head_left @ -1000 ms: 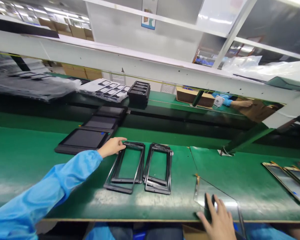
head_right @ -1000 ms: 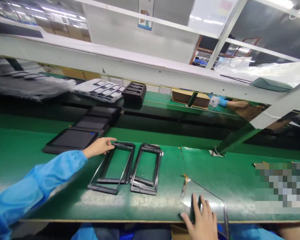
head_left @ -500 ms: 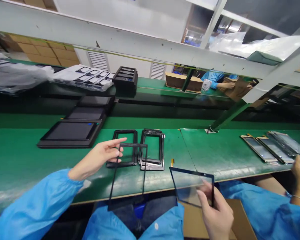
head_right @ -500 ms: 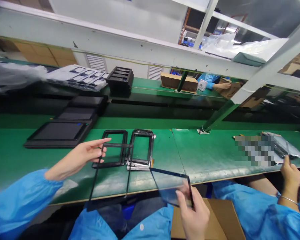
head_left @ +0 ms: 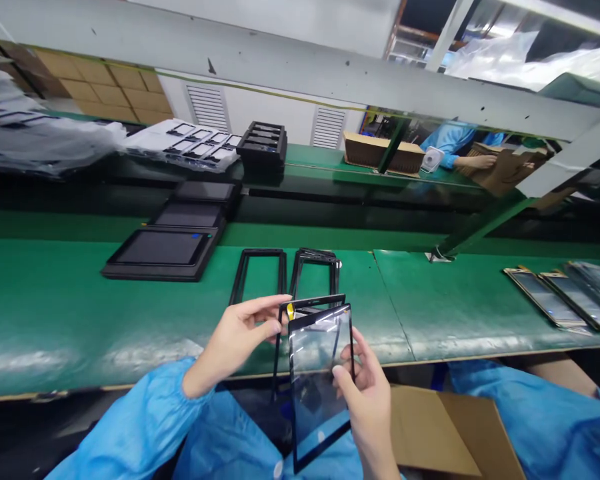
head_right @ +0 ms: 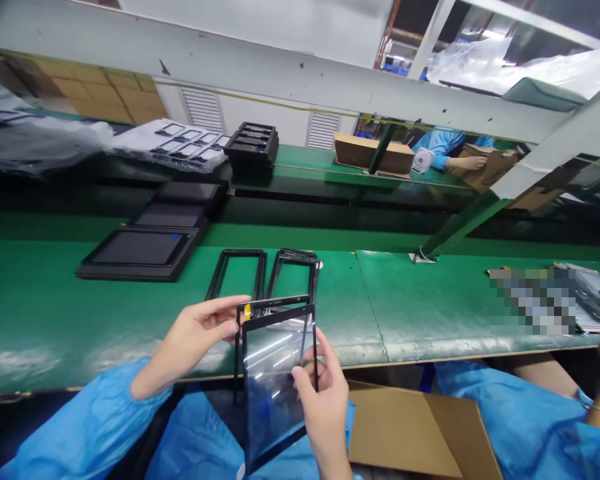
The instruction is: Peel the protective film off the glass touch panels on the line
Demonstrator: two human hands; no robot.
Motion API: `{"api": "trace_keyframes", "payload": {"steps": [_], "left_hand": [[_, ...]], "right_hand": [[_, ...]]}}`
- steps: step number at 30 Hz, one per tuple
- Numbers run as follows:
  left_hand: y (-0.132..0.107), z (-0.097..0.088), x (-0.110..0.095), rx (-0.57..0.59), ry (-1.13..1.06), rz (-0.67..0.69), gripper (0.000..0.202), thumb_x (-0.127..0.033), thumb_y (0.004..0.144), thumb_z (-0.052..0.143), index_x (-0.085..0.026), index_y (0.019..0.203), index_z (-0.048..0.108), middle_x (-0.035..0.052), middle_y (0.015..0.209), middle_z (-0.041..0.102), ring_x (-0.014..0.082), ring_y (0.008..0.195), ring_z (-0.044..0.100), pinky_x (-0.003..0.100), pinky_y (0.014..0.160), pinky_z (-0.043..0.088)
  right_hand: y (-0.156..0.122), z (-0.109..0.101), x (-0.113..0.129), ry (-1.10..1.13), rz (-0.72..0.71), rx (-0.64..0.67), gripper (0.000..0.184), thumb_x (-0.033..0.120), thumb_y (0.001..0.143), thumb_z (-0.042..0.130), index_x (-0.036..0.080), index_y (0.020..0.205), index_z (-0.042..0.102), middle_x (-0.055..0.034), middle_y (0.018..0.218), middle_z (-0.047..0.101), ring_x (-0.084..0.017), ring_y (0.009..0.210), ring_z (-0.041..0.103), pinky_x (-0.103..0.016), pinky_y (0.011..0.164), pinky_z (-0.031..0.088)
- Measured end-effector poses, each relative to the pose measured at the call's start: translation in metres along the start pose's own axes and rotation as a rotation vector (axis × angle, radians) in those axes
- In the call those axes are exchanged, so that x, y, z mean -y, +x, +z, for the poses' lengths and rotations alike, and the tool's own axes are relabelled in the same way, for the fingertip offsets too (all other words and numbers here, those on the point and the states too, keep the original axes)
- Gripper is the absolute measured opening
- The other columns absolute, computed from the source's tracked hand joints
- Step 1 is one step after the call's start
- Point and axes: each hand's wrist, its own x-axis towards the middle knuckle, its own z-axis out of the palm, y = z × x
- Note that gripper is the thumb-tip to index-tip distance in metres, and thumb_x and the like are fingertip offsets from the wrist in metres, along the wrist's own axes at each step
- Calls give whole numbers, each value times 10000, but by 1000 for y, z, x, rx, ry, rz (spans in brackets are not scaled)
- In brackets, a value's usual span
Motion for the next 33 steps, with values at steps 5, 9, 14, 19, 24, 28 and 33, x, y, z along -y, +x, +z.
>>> {"api": "trace_keyframes", "payload": {"steps": [5,9,14,19,24,28,33], "left_hand": [[-3,3,1,-16,18,58,412,-166,739,898,-213,1147,868,58,860,838,163,697,751,194,601,628],[-5,7,-4,-40,74,71,409,-190,737,886,-204,1146,870,61,847,835,183,715,753,210,603,630],[-10,8,-7,-9,147,40,388,-284,765,884,-206,1144,875,81,869,826,227,760,750,270,645,649],[-13,6,3,47,56,-45,447,-372,789,911,-235,1210,853,88,965,825,219,792,741,261,636,649],[-15,6,10,75,-49,-106,493,-370,785,938,-243,1249,835,57,864,802,186,747,736,237,632,649],[-14,6,12,82,-109,-143,492,-348,807,931,-262,1278,818,58,920,815,184,787,770,210,635,645],[-10,6,16,78,-132,-140,482,-324,830,915,-261,1295,805,81,1015,830,222,893,800,195,620,636]], "right_hand": [[-3,-5,0,-3,26,1,713,358,772,932,238,1432,689,-40,959,713,-134,656,623,-222,531,558],[-6,-9,-1,-22,43,57,694,341,823,895,239,1469,662,-49,1005,723,-137,669,641,-250,582,596],[-7,-8,3,-31,30,29,715,333,821,891,235,1485,647,-58,1010,734,-157,723,659,-244,584,593],[-10,-1,3,-79,-17,-42,733,363,831,876,245,1507,620,-49,983,742,-149,721,644,-260,651,604],[-14,2,3,-137,-22,-74,695,407,869,841,258,1509,616,-46,1036,725,-143,741,649,-262,694,599],[-14,5,7,-131,29,-34,744,403,870,837,250,1548,572,-34,1006,702,-136,706,642,-247,627,591],[-12,11,13,-137,29,-52,763,395,858,831,244,1554,559,-24,992,666,-124,671,622,-215,540,552]]}}
